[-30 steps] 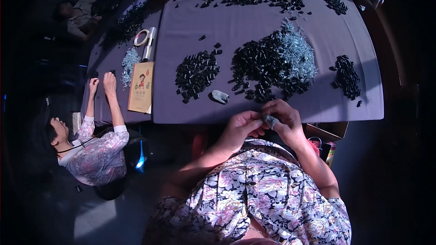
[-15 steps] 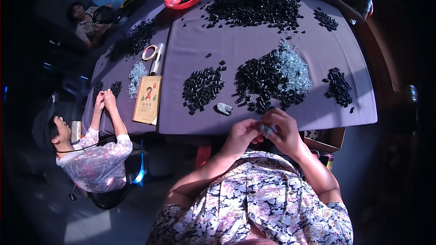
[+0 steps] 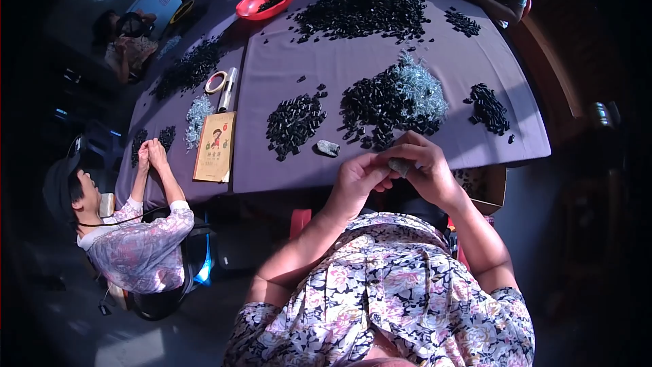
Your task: The person assembles small black components and silver components by hand at a workshop table.
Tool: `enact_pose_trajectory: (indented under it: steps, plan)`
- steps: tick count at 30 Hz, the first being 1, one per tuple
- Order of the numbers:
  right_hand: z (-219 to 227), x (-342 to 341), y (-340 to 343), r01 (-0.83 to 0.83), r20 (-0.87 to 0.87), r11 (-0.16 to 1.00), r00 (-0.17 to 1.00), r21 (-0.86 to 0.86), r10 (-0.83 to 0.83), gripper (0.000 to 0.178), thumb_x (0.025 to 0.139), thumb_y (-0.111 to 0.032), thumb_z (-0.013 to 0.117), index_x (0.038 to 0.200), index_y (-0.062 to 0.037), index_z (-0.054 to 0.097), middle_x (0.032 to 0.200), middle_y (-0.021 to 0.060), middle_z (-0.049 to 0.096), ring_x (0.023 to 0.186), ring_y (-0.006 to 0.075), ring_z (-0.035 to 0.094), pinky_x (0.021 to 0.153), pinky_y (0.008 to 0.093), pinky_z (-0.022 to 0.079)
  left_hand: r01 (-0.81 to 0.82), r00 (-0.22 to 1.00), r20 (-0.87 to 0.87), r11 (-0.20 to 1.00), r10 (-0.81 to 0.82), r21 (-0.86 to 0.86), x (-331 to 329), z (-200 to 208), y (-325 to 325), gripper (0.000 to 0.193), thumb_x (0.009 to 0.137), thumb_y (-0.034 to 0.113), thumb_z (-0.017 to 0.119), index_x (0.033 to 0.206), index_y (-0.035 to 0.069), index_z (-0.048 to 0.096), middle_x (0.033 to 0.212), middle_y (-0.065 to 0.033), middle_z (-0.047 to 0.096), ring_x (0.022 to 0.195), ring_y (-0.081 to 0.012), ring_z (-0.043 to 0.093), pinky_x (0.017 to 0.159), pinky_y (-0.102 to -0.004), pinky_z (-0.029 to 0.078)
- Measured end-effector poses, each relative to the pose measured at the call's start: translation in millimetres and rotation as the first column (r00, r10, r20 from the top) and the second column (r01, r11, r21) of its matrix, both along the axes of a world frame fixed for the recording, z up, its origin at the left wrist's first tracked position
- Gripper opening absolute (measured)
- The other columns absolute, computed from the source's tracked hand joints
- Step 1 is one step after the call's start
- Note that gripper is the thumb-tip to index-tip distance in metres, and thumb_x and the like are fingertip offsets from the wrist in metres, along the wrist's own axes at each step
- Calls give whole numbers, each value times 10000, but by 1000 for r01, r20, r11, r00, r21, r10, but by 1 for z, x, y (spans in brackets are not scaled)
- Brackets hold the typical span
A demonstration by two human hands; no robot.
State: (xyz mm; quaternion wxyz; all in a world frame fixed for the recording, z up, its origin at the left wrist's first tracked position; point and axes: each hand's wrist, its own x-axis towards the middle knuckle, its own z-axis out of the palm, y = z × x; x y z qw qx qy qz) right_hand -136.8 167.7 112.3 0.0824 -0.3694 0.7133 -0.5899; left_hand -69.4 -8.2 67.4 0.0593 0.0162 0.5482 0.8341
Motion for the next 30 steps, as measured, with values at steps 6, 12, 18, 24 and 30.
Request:
enact_pose_trajectory:
  steps: [6, 12, 18, 24, 30]
  plan:
    - [-1, 5, 1, -60, -169, 996, 983, 67, 71, 301, 762, 122, 614, 1031, 1, 677, 921, 128, 582, 849, 305, 635, 731, 362, 523, 67, 987, 133, 985, -88, 159, 8, -14, -8, 201, 969, 136, 608, 1129, 20, 641, 953, -72, 703, 790, -94, 640, 728, -221, 522]
    - [-4, 21, 10, -36, -156, 958, 984, 286, 84, 167, 802, 43, 651, 966, 12, 650, 913, 136, 603, 827, 315, 620, 736, 381, 516, 54, 959, 267, 986, -95, 158, 26, -27, 5, 157, 975, 132, 594, 1079, 31, 654, 911, -52, 705, 768, -100, 629, 732, -243, 524]
    - [-10, 32, 15, -47, -120, 916, 988, 398, 102, 160, 803, -6, 677, 954, -1, 626, 891, 153, 593, 787, 352, 624, 694, 409, 508, 140, 939, 298, 983, -170, 120, 38, -37, 3, 154, 998, 138, 566, 1067, 27, 647, 928, -46, 699, 774, -103, 631, 746, -246, 514]
    - [-14, 39, 17, -70, -60, 924, 993, 375, 100, 160, 788, -24, 688, 925, 8, 613, 877, 160, 596, 787, 368, 627, 678, 420, 509, 149, 924, 351, 988, -152, 38, 48, -23, 7, 116, 915, 34, 667, 1027, 5, 663, 906, -36, 688, 775, -88, 643, 721, -229, 536]
    - [-23, 45, 16, -26, 28, 922, 999, 386, 17, 141, 808, -15, 684, 936, 7, 628, 877, 155, 588, 785, 356, 643, 674, 400, 523, 117, 948, 304, 992, -94, -56, 51, -30, 10, 106, 938, 41, 632, 1031, -7, 655, 916, -38, 694, 797, -84, 646, 719, -232, 535]
